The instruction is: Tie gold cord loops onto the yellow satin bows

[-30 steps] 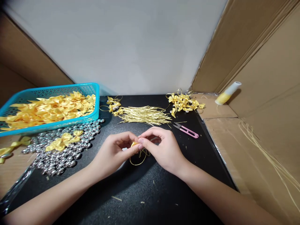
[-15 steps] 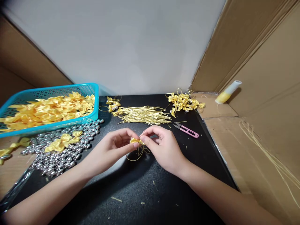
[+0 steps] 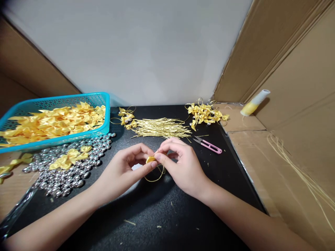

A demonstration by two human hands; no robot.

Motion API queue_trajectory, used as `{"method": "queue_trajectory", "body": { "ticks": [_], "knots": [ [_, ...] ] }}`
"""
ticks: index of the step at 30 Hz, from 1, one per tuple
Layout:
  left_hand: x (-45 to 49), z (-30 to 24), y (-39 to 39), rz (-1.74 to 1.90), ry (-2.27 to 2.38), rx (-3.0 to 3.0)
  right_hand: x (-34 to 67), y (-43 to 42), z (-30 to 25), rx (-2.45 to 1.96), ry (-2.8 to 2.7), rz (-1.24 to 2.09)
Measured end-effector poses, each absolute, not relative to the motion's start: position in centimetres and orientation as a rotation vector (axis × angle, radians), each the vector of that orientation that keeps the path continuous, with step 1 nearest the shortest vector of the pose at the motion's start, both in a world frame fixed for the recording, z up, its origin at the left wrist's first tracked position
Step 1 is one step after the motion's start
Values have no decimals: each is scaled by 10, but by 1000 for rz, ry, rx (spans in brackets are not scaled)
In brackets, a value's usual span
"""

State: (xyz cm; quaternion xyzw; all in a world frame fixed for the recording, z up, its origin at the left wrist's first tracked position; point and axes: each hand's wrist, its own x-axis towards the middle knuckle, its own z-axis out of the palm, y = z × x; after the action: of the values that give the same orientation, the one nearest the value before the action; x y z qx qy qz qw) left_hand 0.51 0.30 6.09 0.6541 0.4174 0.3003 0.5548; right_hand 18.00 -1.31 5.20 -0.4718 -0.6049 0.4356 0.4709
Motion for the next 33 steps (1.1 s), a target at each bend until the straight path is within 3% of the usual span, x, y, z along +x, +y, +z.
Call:
{"method": "queue_trajectory", "body": {
  "ticks": [20,33],
  "knots": [
    [3,60,9,667,932,1384,180,-15,53,-1162,-1469,1084],
    [0,59,3,738,997,1683,179,-17,58,-1173,-1321,1225]
  ]
}}
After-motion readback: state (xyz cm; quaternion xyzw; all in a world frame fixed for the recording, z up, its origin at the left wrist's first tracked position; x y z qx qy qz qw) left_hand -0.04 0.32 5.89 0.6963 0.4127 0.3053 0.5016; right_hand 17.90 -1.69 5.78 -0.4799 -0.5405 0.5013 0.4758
